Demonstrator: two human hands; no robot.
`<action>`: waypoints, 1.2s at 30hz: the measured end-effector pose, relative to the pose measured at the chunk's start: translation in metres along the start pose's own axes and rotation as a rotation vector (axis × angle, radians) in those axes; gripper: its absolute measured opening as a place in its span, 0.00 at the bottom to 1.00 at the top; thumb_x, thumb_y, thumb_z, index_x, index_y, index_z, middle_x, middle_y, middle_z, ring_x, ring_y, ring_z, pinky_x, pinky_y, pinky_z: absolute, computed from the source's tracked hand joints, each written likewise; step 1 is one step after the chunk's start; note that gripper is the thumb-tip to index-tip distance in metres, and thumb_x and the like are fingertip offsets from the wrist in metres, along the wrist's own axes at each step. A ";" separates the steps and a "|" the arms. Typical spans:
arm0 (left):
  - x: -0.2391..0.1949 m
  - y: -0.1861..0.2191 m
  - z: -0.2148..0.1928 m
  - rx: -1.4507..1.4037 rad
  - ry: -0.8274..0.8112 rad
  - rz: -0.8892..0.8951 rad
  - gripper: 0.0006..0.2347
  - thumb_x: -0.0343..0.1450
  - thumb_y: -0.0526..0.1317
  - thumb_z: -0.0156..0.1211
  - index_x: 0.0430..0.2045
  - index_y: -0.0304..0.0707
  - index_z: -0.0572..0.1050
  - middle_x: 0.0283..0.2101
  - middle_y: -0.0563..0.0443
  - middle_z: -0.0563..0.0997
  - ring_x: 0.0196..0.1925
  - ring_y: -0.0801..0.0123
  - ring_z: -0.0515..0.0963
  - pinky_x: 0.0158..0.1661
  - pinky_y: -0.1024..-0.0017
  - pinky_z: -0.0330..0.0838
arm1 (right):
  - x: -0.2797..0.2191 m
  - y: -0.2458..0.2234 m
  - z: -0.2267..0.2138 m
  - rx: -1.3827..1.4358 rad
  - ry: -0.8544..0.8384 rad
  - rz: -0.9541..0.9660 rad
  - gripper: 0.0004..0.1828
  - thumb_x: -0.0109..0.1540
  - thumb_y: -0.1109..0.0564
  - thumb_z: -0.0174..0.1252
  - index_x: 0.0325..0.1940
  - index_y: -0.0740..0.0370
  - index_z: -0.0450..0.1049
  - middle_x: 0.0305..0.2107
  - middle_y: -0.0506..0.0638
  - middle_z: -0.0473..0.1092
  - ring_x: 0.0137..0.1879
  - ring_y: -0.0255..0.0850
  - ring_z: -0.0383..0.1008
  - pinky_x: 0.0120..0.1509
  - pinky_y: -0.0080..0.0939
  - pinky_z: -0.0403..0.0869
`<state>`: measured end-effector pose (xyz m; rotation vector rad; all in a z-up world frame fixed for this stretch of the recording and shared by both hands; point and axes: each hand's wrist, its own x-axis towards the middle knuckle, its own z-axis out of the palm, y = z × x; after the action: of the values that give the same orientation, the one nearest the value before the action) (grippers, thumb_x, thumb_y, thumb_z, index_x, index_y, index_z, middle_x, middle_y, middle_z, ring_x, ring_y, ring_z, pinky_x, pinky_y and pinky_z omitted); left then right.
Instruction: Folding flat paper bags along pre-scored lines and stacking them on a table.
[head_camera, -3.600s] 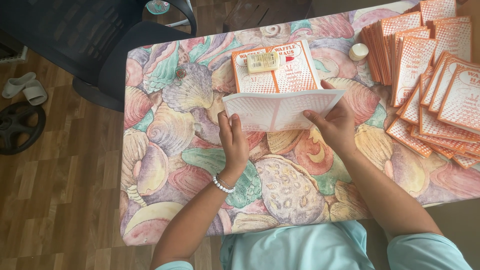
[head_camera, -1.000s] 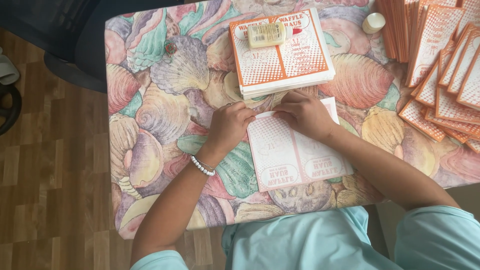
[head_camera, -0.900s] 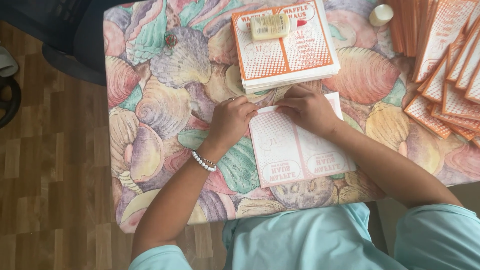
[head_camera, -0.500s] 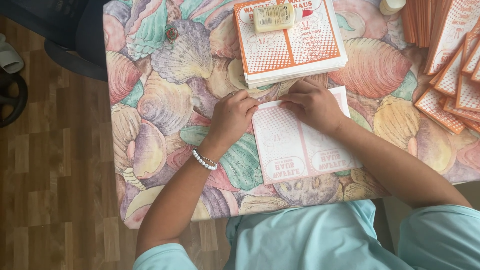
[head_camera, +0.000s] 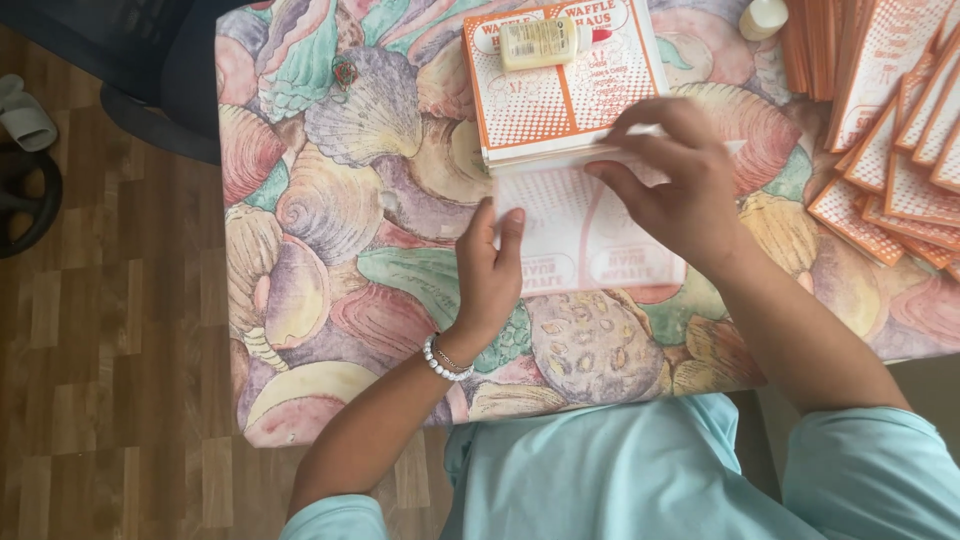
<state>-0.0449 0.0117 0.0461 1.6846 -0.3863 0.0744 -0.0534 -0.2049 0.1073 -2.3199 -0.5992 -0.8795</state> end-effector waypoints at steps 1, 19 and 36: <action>0.000 0.003 0.000 -0.003 0.000 0.007 0.10 0.79 0.42 0.47 0.29 0.41 0.65 0.26 0.58 0.69 0.28 0.77 0.66 0.30 0.75 0.59 | -0.001 -0.003 -0.013 -0.005 0.003 -0.005 0.11 0.67 0.60 0.71 0.45 0.71 0.79 0.46 0.59 0.71 0.53 0.54 0.71 0.58 0.51 0.70; 0.006 -0.021 0.002 -0.027 0.165 0.100 0.11 0.80 0.45 0.42 0.42 0.38 0.69 0.27 0.58 0.71 0.22 0.79 0.65 0.27 0.76 0.61 | -0.047 0.013 -0.016 0.666 0.214 0.586 0.49 0.59 0.60 0.68 0.79 0.67 0.50 0.55 0.54 0.70 0.62 0.40 0.69 0.69 0.44 0.73; -0.021 0.017 -0.015 -0.164 -0.038 -0.054 0.12 0.79 0.48 0.44 0.27 0.45 0.62 0.19 0.64 0.60 0.18 0.83 0.57 0.19 0.79 0.47 | 0.039 -0.065 -0.027 -0.252 -0.262 -0.059 0.06 0.73 0.62 0.59 0.41 0.64 0.76 0.30 0.51 0.66 0.31 0.49 0.68 0.32 0.47 0.66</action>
<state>-0.0667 0.0289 0.0590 1.5346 -0.3660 -0.0288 -0.0768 -0.1669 0.1742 -2.6841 -0.7025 -0.7165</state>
